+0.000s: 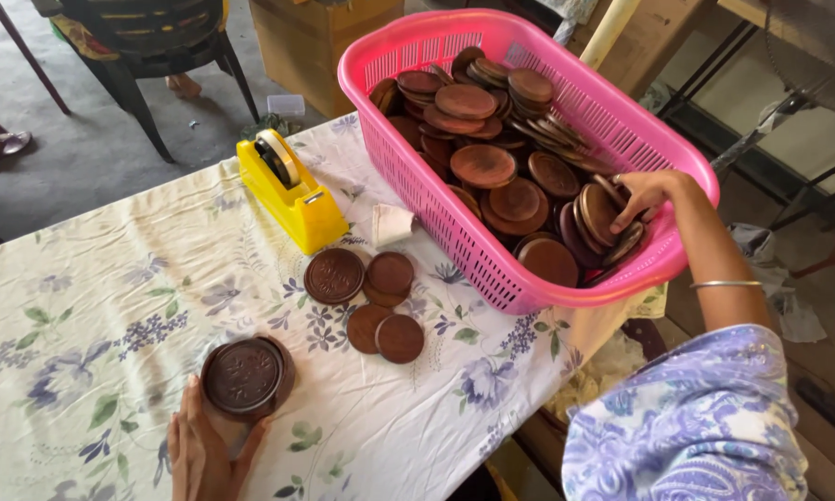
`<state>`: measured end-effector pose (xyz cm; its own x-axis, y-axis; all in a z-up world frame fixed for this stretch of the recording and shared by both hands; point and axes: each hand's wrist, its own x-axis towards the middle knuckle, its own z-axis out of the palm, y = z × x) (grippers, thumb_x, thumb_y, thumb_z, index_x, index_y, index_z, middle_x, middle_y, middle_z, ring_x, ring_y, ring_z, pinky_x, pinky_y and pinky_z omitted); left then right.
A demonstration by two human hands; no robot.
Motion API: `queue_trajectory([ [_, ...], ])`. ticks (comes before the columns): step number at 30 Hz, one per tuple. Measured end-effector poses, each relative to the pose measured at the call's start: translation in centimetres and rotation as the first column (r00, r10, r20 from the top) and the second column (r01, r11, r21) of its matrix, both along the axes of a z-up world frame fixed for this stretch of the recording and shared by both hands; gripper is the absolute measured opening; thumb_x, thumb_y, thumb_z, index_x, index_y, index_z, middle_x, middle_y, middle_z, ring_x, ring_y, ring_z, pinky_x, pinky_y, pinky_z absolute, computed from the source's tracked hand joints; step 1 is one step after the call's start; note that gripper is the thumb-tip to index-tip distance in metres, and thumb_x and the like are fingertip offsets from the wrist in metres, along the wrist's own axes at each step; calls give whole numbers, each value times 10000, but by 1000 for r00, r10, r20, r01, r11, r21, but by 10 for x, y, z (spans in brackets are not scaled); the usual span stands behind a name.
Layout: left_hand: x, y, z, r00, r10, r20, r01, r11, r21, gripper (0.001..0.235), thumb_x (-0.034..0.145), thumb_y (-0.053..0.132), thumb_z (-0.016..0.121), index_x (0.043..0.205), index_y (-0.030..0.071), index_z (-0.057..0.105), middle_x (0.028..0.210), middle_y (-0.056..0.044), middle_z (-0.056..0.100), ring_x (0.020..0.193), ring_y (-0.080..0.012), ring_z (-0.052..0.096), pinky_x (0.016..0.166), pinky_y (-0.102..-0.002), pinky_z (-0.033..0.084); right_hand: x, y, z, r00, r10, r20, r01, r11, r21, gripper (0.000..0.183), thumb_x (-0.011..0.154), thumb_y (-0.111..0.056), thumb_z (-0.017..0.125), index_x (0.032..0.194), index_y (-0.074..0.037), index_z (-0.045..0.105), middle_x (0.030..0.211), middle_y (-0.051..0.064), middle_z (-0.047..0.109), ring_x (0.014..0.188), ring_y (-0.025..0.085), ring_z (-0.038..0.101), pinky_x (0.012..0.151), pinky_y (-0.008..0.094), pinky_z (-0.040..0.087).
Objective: The person picks up round wooden lids from a pink basket and stacks them into a small wooden bowl on a table. The person repeatedly reaches into the basket, selects lids, and places them into the bowl, occasionally adjusting the stack.
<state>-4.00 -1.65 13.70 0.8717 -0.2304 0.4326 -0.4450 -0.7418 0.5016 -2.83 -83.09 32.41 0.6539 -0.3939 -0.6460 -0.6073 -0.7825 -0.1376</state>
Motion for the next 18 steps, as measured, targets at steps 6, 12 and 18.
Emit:
queue_trajectory([
  [6,-5,-8,28,998,-38,47,39,999,-18,1091,729,404,772,1533,-96,228,1562,-344,350,1401,-492,420,1141,-579,331,-5,-4,-2,997,-65,43,64,998,29,1116,538,-236,988,1495,-126,423,1397,124,594,1141,278,655,757,416,648],
  [12,-10,-9,39,999,-26,31,26,999,-23,1087,738,401,780,1528,-106,231,1562,-352,346,1396,-496,412,1148,-545,329,-3,-30,-5,994,76,83,-63,987,-146,966,559,-299,1005,1406,-89,589,1213,144,741,1029,271,736,803,398,650],
  [18,-13,-8,46,995,-74,65,76,997,-30,1039,786,387,763,1531,-104,230,1549,-354,356,1409,-498,405,1165,-545,319,-13,-35,-6,901,208,381,-49,921,-388,717,604,-277,997,1257,-138,734,1080,108,790,983,275,754,879,398,583],
])
